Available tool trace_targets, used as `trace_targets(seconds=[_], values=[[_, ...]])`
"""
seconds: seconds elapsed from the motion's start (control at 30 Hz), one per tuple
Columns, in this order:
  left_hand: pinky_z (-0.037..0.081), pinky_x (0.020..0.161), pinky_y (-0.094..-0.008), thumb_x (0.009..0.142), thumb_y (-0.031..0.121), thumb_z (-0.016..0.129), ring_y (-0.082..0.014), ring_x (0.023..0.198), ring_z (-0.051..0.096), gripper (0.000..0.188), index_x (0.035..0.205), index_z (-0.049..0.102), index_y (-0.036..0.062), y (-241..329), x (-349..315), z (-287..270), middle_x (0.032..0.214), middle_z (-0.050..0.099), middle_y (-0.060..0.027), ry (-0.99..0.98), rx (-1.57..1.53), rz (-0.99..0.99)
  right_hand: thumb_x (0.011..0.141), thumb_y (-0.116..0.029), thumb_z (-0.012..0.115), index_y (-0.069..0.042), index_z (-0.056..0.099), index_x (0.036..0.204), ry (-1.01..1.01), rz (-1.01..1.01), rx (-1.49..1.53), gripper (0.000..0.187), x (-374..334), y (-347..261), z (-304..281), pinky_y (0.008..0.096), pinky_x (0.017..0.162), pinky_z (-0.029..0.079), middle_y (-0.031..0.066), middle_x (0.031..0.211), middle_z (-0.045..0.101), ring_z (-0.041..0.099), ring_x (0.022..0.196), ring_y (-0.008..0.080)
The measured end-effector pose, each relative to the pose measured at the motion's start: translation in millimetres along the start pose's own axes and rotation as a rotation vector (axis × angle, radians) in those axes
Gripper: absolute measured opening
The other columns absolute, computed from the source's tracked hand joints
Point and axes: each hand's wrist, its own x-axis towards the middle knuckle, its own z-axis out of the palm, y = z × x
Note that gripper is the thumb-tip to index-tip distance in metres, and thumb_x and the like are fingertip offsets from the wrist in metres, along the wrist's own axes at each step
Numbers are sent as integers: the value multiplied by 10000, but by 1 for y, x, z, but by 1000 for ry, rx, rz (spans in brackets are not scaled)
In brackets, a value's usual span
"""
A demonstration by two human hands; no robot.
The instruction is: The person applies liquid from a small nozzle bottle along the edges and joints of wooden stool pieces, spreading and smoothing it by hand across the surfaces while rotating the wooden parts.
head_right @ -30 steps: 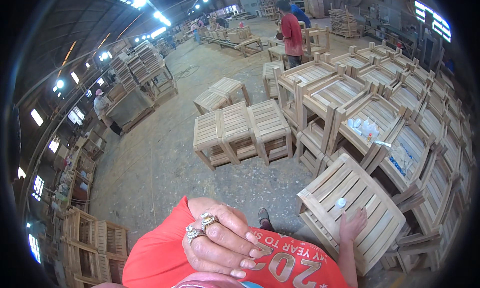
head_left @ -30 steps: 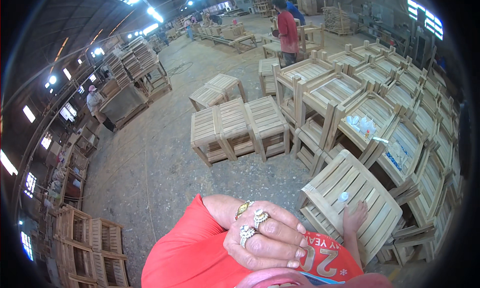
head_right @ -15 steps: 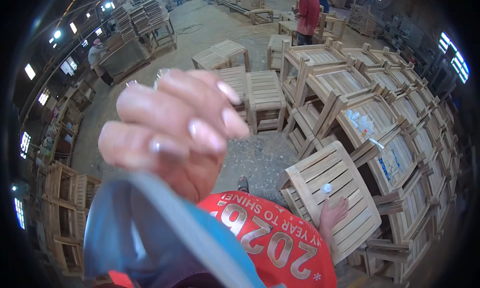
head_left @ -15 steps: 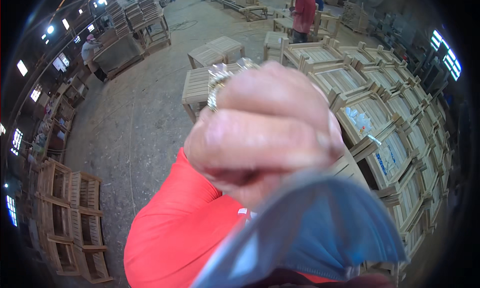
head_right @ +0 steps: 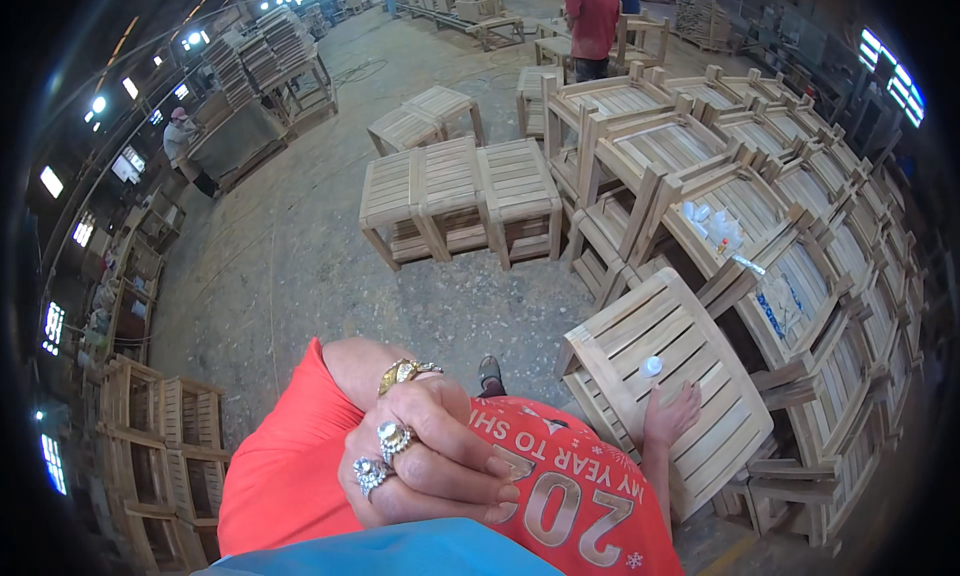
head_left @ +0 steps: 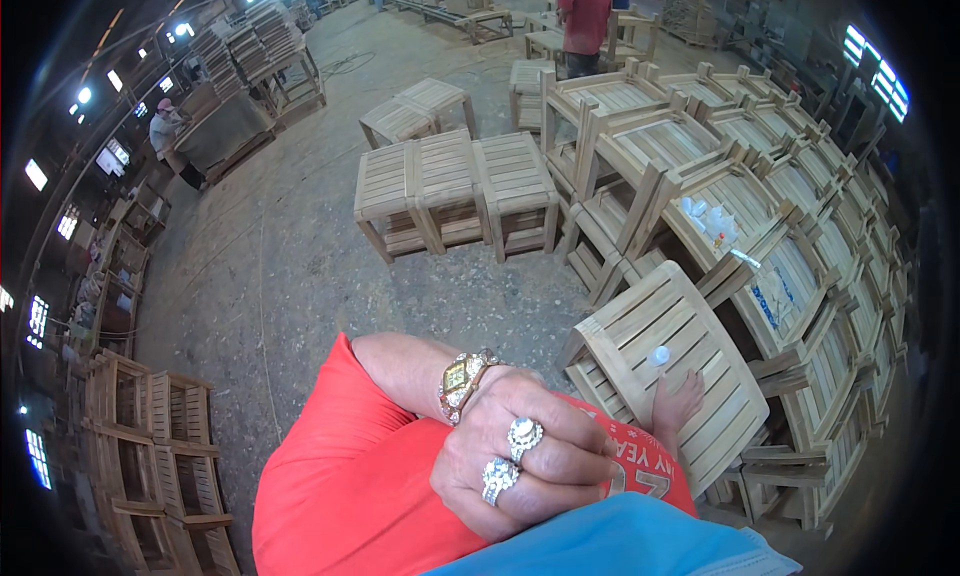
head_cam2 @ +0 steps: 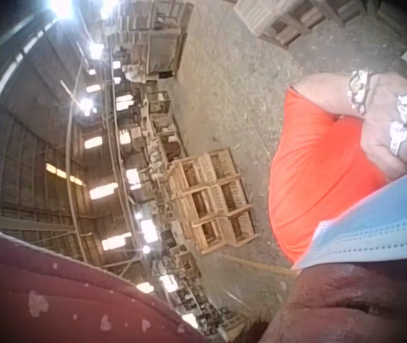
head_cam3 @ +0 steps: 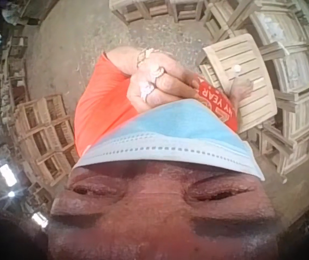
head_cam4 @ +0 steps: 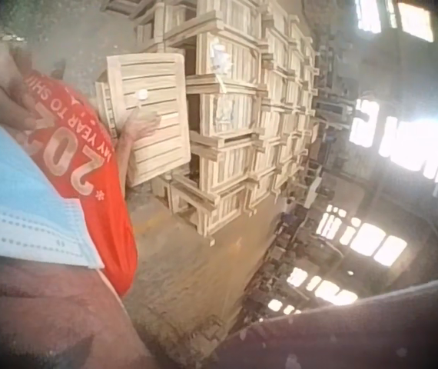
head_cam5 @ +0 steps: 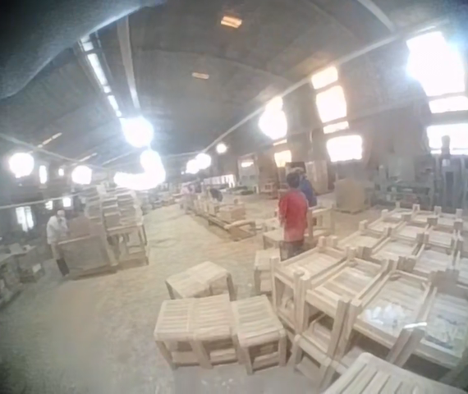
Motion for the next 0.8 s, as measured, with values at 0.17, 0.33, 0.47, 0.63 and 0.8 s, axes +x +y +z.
trace_targets(seconds=[0.17,0.33,0.47,0.63,0.8], values=[[582,663,-447,884,55,512,-343,748,669,199,689,512,17,13,-6,7,811,651,-231,31,19,-49,847,-426,660,-45,447,1372,3,13,-8,683,-1,-2,-3,536,1132,238,194,1469,401,329,1393,357],[584,673,-449,892,58,504,-328,726,671,194,709,535,1,23,-1,6,795,655,-218,-24,-12,-124,845,-418,675,-51,441,1387,9,-33,-3,695,-2,1,-1,537,1137,232,206,1464,399,326,1392,364],[577,655,-448,906,76,491,-321,706,670,211,716,540,-2,26,-10,12,758,646,-203,-66,-42,-120,853,-426,665,-45,440,1390,-31,5,10,696,0,-2,-6,536,1144,218,210,1464,398,317,1399,362],[569,634,-440,907,72,478,-312,693,668,224,693,516,19,31,-5,28,732,633,-184,-11,-61,-94,856,-429,642,-16,449,1382,-2,-22,12,696,-1,1,-13,534,1144,214,218,1458,402,322,1394,357],[566,633,-418,901,66,491,-292,672,656,208,702,524,15,27,-4,26,740,624,-176,-100,-179,-98,859,-438,638,-17,447,1385,2,-36,18,700,-2,4,-9,535,1146,211,223,1462,397,320,1395,363]])
